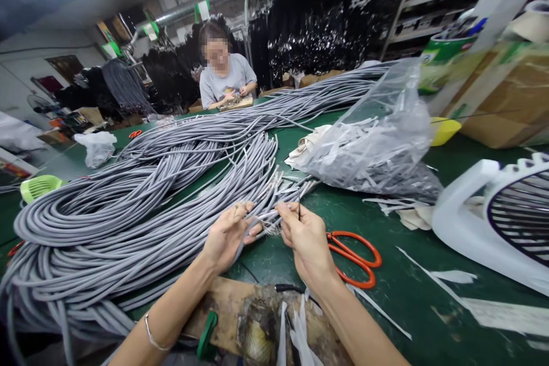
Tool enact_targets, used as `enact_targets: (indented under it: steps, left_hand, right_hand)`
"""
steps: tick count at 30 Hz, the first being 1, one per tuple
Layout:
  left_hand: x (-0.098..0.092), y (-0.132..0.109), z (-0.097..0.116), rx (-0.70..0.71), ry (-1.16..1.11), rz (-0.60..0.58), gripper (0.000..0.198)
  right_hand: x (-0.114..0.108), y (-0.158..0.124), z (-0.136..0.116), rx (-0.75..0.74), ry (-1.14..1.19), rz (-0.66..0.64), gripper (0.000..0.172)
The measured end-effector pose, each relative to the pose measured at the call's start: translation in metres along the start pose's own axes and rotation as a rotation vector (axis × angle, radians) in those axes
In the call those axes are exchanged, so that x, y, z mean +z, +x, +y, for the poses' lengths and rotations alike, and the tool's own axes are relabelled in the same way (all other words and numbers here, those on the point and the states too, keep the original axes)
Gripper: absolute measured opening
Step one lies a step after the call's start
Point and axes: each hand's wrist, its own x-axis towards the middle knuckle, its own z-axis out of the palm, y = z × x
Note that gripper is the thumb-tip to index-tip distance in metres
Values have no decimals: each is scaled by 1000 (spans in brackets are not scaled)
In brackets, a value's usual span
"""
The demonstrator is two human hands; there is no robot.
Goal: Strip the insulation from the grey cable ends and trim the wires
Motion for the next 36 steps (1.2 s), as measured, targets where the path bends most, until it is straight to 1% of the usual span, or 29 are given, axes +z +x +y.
enact_targets:
  steps: [2, 4, 6, 8, 9, 10, 11, 12, 14, 15, 16, 20, 24, 30, 33, 35, 36]
  left_hand:
    - [-2, 0, 5, -2, -5, -12, 37]
    - [-5, 1, 9, -19, 92, -38, 33]
    - [-10, 3, 10, -20, 250, -28, 38]
    - [-13, 5, 9, 2, 380, 32, 38]
    - [-14, 6, 8, 21, 407, 69, 37]
    - [-14, 7, 7, 37, 412, 100, 36]
    - [-14, 7, 7, 48, 402, 121, 37]
    - [-13, 7, 6, 55, 379, 134, 38]
    - [-10, 6, 7, 64, 324, 149, 40]
    - [-9, 5, 7, 68, 304, 151, 40]
    - [-8, 5, 8, 72, 291, 152, 39]
    - [-7, 3, 8, 75, 287, 137, 37]
    - [-9, 1, 7, 75, 304, 118, 34]
    - [-12, 2, 3, 51, 357, 134, 41]
    - [-9, 1, 0, 34, 446, 147, 42]
    - [-6, -1, -3, 64, 565, 137, 34]
    - [-5, -2, -4, 108, 646, 129, 28]
  right_hand:
    - [-1, 0, 1, -33, 2, 21, 54]
    - [-3, 0, 2, -128, -48, 64, 49]
    - [-6, -3, 2, -300, -156, 149, 42]
    - [-9, -8, 2, -494, -289, 251, 34]
    - [-9, -12, 2, -565, -362, 268, 29]
    - [-9, -15, 2, -617, -453, 241, 25]
    - [-8, -18, 2, -657, -558, 172, 25]
    - [-7, -21, 3, -683, -667, 72, 28]
    - [-4, -23, 6, -714, -842, -120, 34]
    - [-2, -23, 8, -725, -893, -173, 35]
    - [-1, -23, 9, -732, -921, -192, 35]
    - [0, -19, 11, -714, -963, -164, 35]
    - [0, -19, 10, -698, -968, -164, 34]
    - [0, -20, 11, -693, -970, -138, 34]
    - [1, -20, 11, -696, -951, -116, 32]
    - [1, -20, 11, -691, -922, -72, 31]
    - [0, -20, 11, -690, -907, -45, 31]
